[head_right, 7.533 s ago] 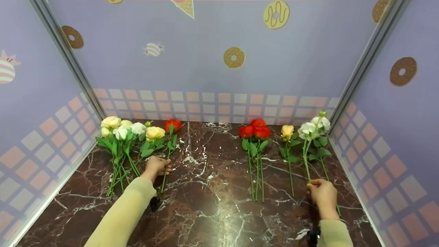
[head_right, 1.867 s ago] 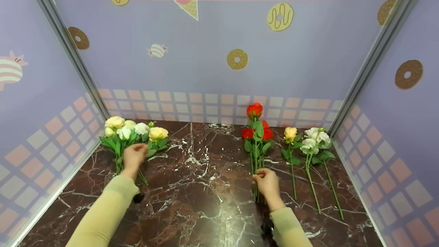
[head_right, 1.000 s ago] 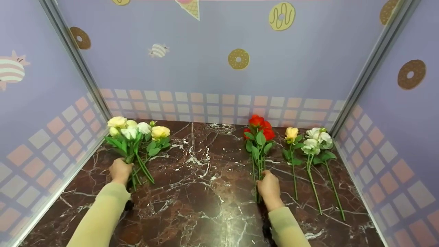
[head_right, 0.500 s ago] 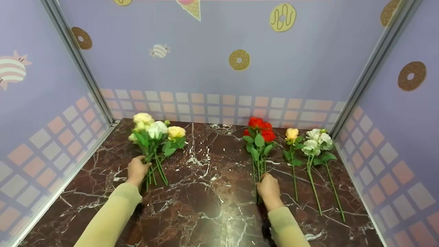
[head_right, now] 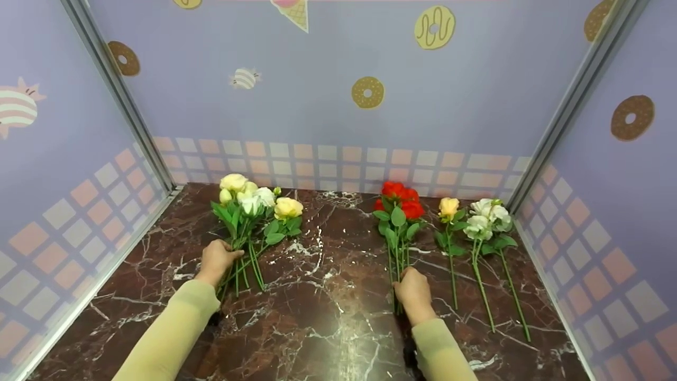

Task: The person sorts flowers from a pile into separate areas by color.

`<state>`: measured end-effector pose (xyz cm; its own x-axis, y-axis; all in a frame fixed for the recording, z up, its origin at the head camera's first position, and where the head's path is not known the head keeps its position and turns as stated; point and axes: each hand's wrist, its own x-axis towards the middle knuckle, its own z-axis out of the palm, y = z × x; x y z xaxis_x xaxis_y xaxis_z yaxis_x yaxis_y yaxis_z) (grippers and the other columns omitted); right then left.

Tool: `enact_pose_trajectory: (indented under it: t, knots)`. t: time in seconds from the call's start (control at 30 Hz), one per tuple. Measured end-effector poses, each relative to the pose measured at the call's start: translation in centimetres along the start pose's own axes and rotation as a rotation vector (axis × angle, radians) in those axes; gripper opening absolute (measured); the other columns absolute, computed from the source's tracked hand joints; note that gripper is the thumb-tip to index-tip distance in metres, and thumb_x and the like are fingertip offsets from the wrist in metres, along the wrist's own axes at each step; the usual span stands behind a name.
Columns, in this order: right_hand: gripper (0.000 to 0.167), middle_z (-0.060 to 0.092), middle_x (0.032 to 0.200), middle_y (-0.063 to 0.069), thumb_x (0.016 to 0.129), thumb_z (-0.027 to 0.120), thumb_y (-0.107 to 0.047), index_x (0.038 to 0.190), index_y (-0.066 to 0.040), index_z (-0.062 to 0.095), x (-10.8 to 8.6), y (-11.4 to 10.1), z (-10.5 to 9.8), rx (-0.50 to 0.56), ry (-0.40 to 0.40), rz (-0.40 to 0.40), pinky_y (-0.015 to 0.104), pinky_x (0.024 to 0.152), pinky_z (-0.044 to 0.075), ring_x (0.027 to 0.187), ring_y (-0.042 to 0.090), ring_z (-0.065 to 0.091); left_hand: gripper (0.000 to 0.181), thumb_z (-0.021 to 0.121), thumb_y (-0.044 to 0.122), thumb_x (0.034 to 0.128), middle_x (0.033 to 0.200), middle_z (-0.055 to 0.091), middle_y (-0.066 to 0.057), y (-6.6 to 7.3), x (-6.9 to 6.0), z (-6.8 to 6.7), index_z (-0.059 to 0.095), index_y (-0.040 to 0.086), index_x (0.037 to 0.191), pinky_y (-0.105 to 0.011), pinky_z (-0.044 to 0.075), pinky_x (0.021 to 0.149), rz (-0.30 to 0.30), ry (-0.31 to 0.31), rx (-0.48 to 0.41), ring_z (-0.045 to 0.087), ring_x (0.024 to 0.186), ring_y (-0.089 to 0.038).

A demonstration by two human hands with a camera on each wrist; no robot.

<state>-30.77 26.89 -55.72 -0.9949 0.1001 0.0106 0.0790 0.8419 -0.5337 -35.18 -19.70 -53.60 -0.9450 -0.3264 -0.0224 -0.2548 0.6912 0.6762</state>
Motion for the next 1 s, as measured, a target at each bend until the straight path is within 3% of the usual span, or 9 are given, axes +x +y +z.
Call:
enact_pose_trajectory:
  t: [0.1, 0.2, 0.3, 0.37, 0.47, 0.57, 0.77, 0.87, 1.0]
  knots:
    - [0.030, 0.071, 0.099, 0.028, 0.090, 0.076, -0.015, 0.104, 0.009, 0.066, 0.0, 0.0, 0.0, 0.001, 0.000, -0.005, 0.054, 0.074, 0.057, 0.083, 0.039, 0.068, 0.058, 0.076, 0.020, 0.0946, 0.049, 0.024, 0.006, -0.1, 0.2, -0.5, 0.036, 0.017, 0.054, -0.027, 0.022, 0.046, -0.016, -0.021, -0.006, 0.025, 0.044, -0.011]
    - [0.029, 0.071, 0.098, 0.028, 0.090, 0.076, -0.015, 0.102, 0.009, 0.066, 0.0, 0.1, 0.0, -0.001, 0.003, -0.010, 0.054, 0.075, 0.058, 0.082, 0.038, 0.068, 0.048, 0.076, 0.022, 0.0949, 0.050, 0.035, 0.007, 0.0, 0.4, -1.0, 0.049, 0.014, 0.056, -0.025, 0.028, 0.046, -0.048, -0.038, -0.028, 0.034, 0.045, -0.010]
    - [0.029, 0.071, 0.097, 0.028, 0.090, 0.076, -0.015, 0.102, 0.009, 0.066, 0.1, 0.1, 0.0, -0.006, 0.004, -0.009, 0.055, 0.075, 0.057, 0.082, 0.038, 0.068, 0.023, 0.075, 0.021, 0.0963, 0.061, 0.063, 0.000, 0.1, 0.5, -1.5, 0.073, 0.004, 0.082, -0.028, 0.049, 0.051, -0.108, -0.096, -0.182, 0.057, 0.053, -0.009]
    - [0.029, 0.072, 0.098, 0.028, 0.090, 0.076, -0.015, 0.103, 0.009, 0.066, 0.0, 0.1, 0.0, -0.008, 0.005, -0.006, 0.055, 0.076, 0.057, 0.083, 0.039, 0.068, 0.023, 0.074, 0.019, 0.0970, 0.075, 0.075, -0.004, 0.3, 0.6, -1.9, 0.076, -0.002, 0.106, -0.030, 0.059, 0.059, -0.170, -0.170, -0.344, 0.068, 0.061, -0.010]
    - [0.029, 0.071, 0.098, 0.028, 0.090, 0.076, -0.015, 0.103, 0.009, 0.066, 0.0, 0.1, 0.0, -0.007, 0.000, -0.004, 0.054, 0.076, 0.057, 0.082, 0.037, 0.068, 0.032, 0.073, 0.013, 0.0972, 0.078, 0.077, -0.004, 0.4, 0.7, -2.4, 0.070, -0.008, 0.121, -0.026, 0.064, 0.065, -0.271, -0.294, -0.546, 0.072, 0.064, -0.008]
    - [0.029, 0.071, 0.100, 0.029, 0.091, 0.075, -0.015, 0.105, 0.009, 0.066, -0.1, 0.0, -0.1, -0.006, -0.016, 0.003, 0.055, 0.077, 0.057, 0.084, 0.038, 0.068, 0.034, 0.070, 0.005, 0.0973, 0.075, 0.075, -0.002, 0.5, 0.5, -2.9, 0.066, -0.011, 0.127, -0.023, 0.064, 0.066, -0.325, -0.421, -0.634, 0.072, 0.065, -0.008]
    - [0.029, 0.070, 0.101, 0.029, 0.093, 0.074, -0.015, 0.106, 0.010, 0.065, -0.2, -0.3, -0.2, -0.013, -0.026, 0.013, 0.053, 0.076, 0.057, 0.082, 0.037, 0.067, 0.031, 0.064, 0.000, 0.0996, 0.077, 0.077, -0.007, 1.0, 0.0, -2.8, 0.063, -0.015, 0.126, -0.026, 0.065, 0.068, -0.326, -0.591, -0.508, 0.075, 0.069, -0.013]
    - [0.027, 0.071, 0.098, 0.028, 0.092, 0.075, -0.015, 0.102, 0.009, 0.066, -0.1, -0.2, -0.2, -0.011, -0.010, 0.007, 0.052, 0.075, 0.056, 0.080, 0.035, 0.066, 0.029, 0.063, 0.006, 0.1019, 0.080, 0.079, -0.008, 1.5, -0.2, -2.4, 0.066, -0.014, 0.123, -0.027, 0.065, 0.069, -0.312, -0.616, -0.430, 0.076, 0.071, -0.014]
    - [0.025, 0.071, 0.095, 0.027, 0.090, 0.075, -0.014, 0.098, 0.008, 0.065, 0.0, -0.2, -0.1, -0.005, 0.005, -0.008, 0.053, 0.075, 0.056, 0.079, 0.036, 0.066, 0.031, 0.063, 0.007, 0.1025, 0.085, 0.080, -0.010, 2.0, -0.4, -1.9, 0.065, -0.014, 0.125, -0.027, 0.066, 0.070, -0.290, -0.619, -0.469, 0.077, 0.072, -0.014]
